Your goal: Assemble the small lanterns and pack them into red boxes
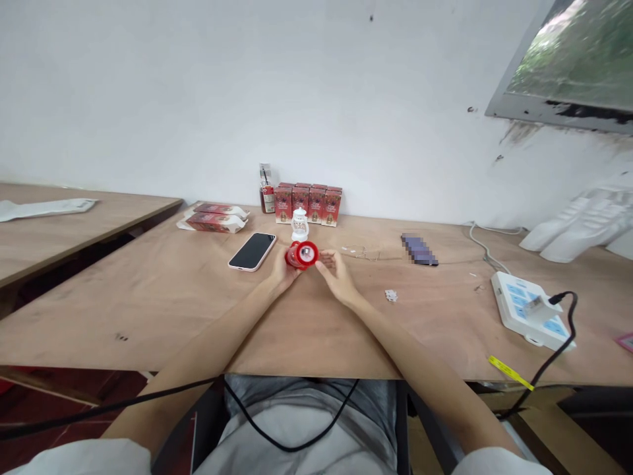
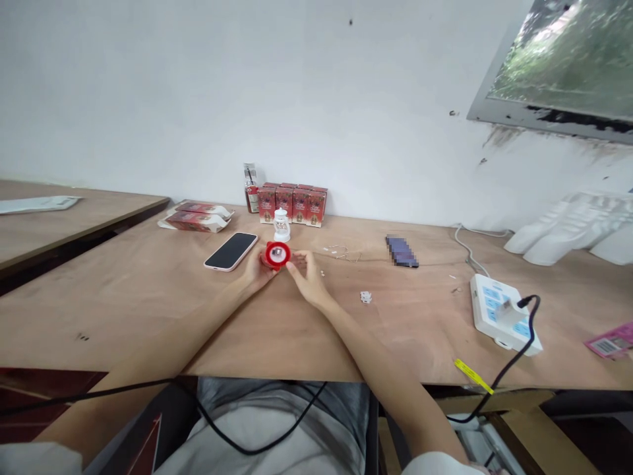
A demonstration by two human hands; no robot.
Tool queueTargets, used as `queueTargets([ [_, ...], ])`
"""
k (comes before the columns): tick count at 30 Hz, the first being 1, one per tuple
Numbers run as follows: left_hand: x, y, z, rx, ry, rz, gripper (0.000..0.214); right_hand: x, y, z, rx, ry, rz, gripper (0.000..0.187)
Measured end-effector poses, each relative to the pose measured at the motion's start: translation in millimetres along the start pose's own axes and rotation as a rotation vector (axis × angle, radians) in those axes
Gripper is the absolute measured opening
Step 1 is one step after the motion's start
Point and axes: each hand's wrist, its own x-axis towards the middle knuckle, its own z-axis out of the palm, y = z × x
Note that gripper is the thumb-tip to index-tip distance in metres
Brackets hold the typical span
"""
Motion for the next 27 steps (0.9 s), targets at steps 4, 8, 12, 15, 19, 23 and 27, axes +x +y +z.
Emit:
queueTargets([
  [4,1.1,4.9,-1.6,-0.057,0.006,-0.042,0.015,-26.3,-5.1,-29.8,-0.62,-0.338,-0.338,0.035],
  [8,2.9,3.9,-2.8,-0.042,-0.017,-0.074,0.016,-60.1,7.9,-79.1,-0.931,-0.172,-0.242,0.048],
  [12,3.8,2.7,-2.3,-0.02,-0.019,-0.089,0.016,-89.6,39.5,-129.1,-0.975,0.035,0.065,0.051],
  [15,3.7,2.7,-1.5,-0.015,-0.029,-0.078,0.016,-98.3,60.2,-147.6,-0.855,-0.031,0.155,0.049],
  [19,2.6,2.7,0.3,-0.004,-0.021,-0.076,0.016,-86.6,72.0,-139.2,-0.791,-0.121,0.123,0.047],
  [23,1.1,3.0,1.2,0.002,-0.032,-0.075,0.019,-56.4,71.3,-110.9,-0.782,-0.224,0.107,0.046],
  [27,1.1,3.1,-0.1,-0.002,-0.048,-0.071,0.016,-21.4,69.3,-81.1,-0.755,-0.227,0.105,0.048],
])
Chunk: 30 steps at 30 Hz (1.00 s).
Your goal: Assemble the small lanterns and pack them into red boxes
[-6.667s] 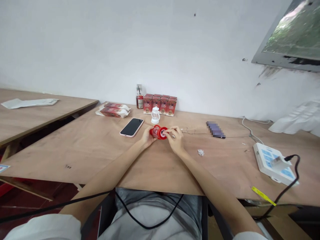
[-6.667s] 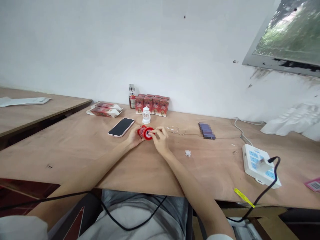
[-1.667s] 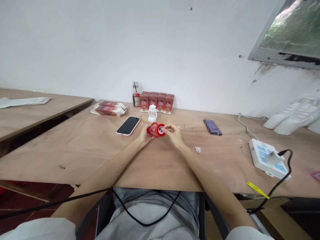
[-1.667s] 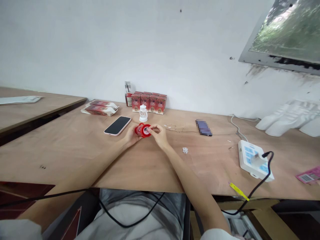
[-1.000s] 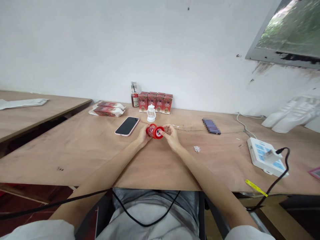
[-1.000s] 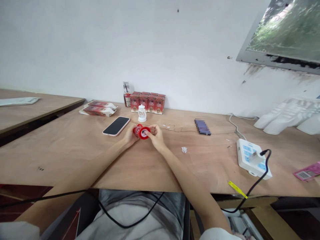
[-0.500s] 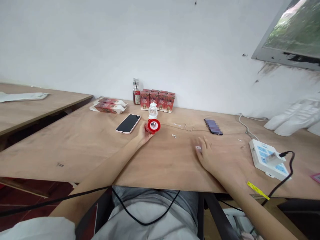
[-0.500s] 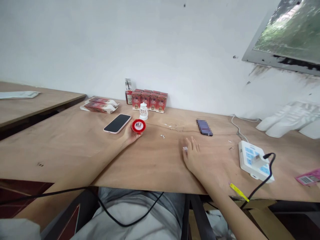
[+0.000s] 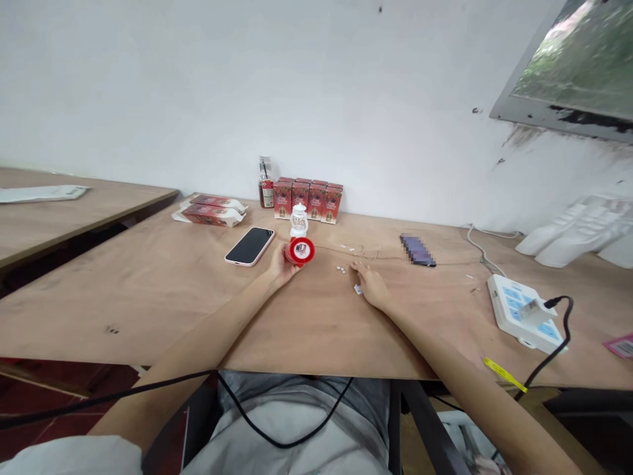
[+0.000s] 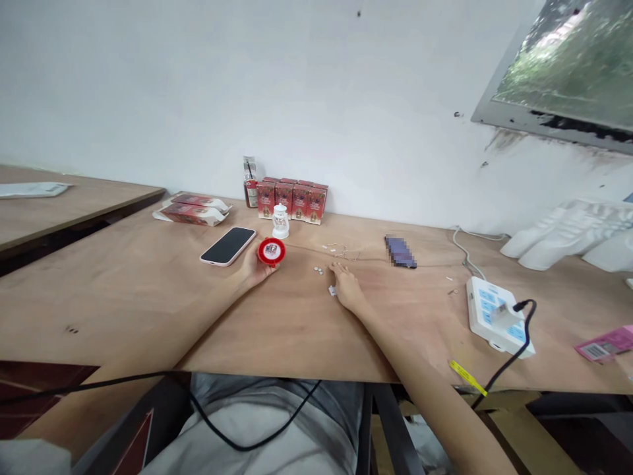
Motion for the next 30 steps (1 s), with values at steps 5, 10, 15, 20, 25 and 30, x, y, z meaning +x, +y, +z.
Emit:
queueTargets([
  [5,1.1,0.3,-1.4,0.007,0.005,-0.015,0.019,27.6,-10.4,6.1,0.191,0.06,0.042,0.041],
  [10,3.0,1.1,-3.6,-0.001,-0.006,-0.027,0.02,19.7,-4.7,-6.0,0.408,0.237,-0.093,0.025],
  [15,6.0,2.2,-6.9,-0.01,-0.019,-0.031,0.021,11.5,-9.4,-24.4,0.307,0.057,-0.307,0.017],
  [20,5.9,2.5,-6.1,0.005,-0.038,-0.025,0.02,10.9,-12.9,-26.4,0.212,-0.134,-0.349,0.019],
  [25,3.9,1.8,-3.2,0.006,0.012,-0.028,0.017,10.8,-14.2,-21.6,0.255,-0.034,-0.278,0.01],
  [30,-0.7,-0.5,0.7,0.016,0.015,-0.005,0.014,9.0,-39.2,-9.1,0.468,0.276,-0.172,0.011],
])
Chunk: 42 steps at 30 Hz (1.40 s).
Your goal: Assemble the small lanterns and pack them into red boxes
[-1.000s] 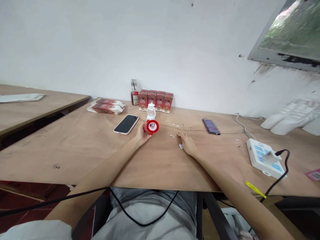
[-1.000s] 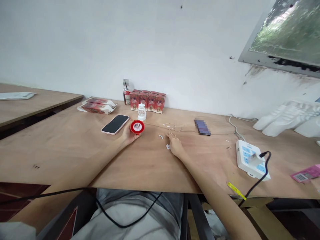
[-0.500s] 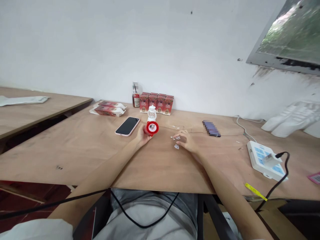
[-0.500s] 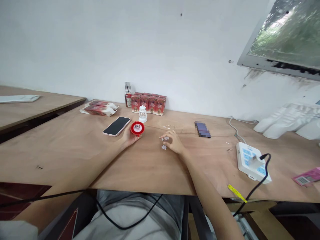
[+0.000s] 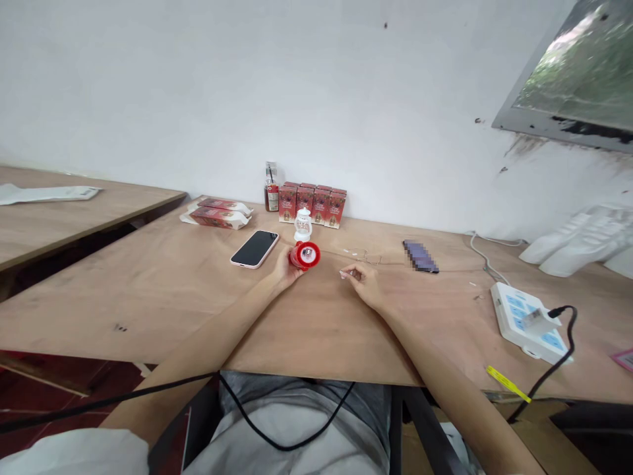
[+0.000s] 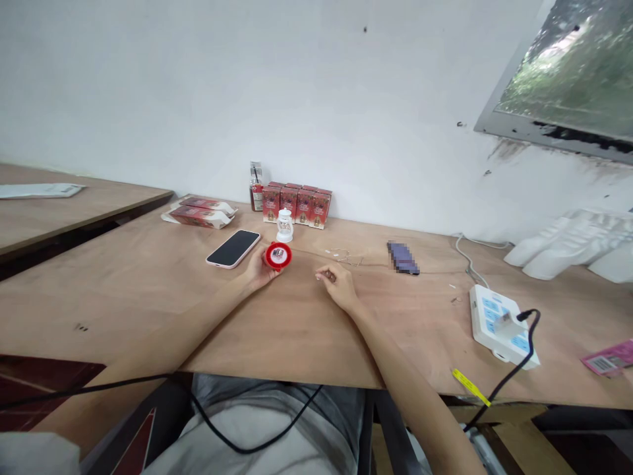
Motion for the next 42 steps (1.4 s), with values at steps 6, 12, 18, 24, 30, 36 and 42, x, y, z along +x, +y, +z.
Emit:
queueTargets([
  [6,-2.6,-3.7,1.8,0.013,-0.006,0.025,0.015,2.8,-43.2,36.0,0.096,0.352,-0.041,0.015],
  [12,-5.1,-3.5,2.9,0.05,-0.02,0.026,0.019,13.9,-65.3,52.1,0.321,0.402,-0.013,0.023],
  [18,-7.5,-3.2,5.3,0.082,-0.001,0.039,0.023,13.5,-62.8,48.5,0.515,0.273,0.1,0.025],
  [24,-2.7,-4.8,3.0,0.084,0.015,0.034,0.017,14.5,-51.8,38.5,0.449,0.304,0.093,0.018],
  [30,-0.6,-4.7,0.2,0.068,0.0,0.033,0.017,15.7,-56.2,33.1,0.181,0.296,-0.064,0.02],
  [36,-1.8,-4.4,-0.2,0.065,-0.004,0.047,0.016,12.7,-57.3,30.6,0.095,0.27,-0.2,0.021],
  [42,-1.0,-4.8,0.2,0.082,0.001,0.044,0.014,9.6,-60.3,33.5,0.177,0.332,-0.171,0.016],
])
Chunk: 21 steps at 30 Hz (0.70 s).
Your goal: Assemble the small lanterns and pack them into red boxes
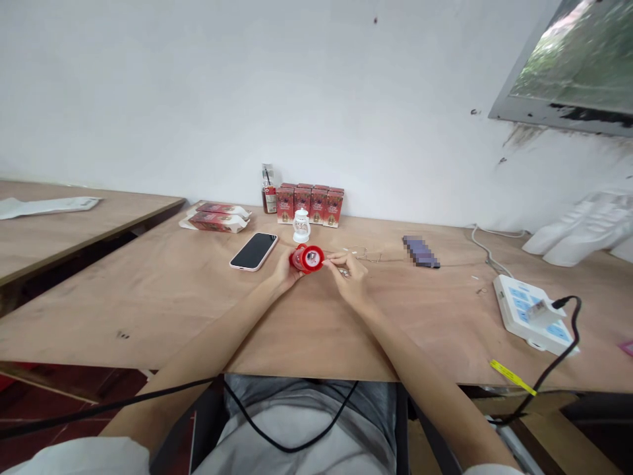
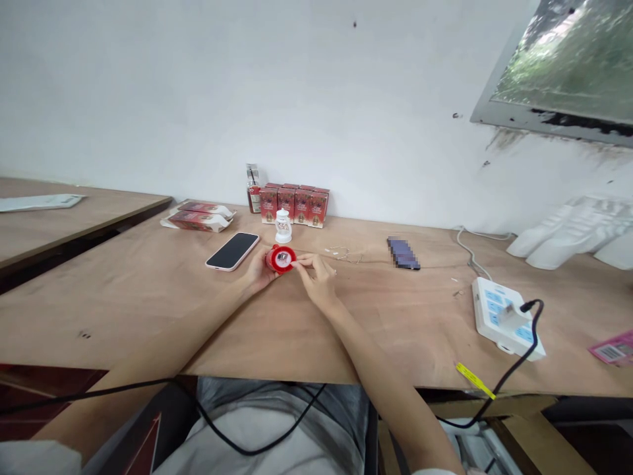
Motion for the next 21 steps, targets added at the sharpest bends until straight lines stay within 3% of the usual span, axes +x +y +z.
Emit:
queueTargets([
  [4,2.1,-1.7,-1.3,0.021,-0.018,-0.009,0.015,1.0,-7.7,-0.5,0.007,0.008,0.043,0.014],
  [12,1.6,-3.5,-1.5,0.051,-0.046,-0.002,0.017,-4.8,-7.7,7.2,0.03,-0.08,-0.096,0.011],
  [17,-2.2,-2.1,1.2,0.05,-0.023,0.0,0.018,-6.8,-8.1,7.4,-0.056,-0.148,-0.162,0.021],
  [21,-3.5,-1.7,2.7,0.059,-0.027,0.007,0.019,-7.4,-6.2,5.3,-0.172,-0.15,-0.264,0.017],
])
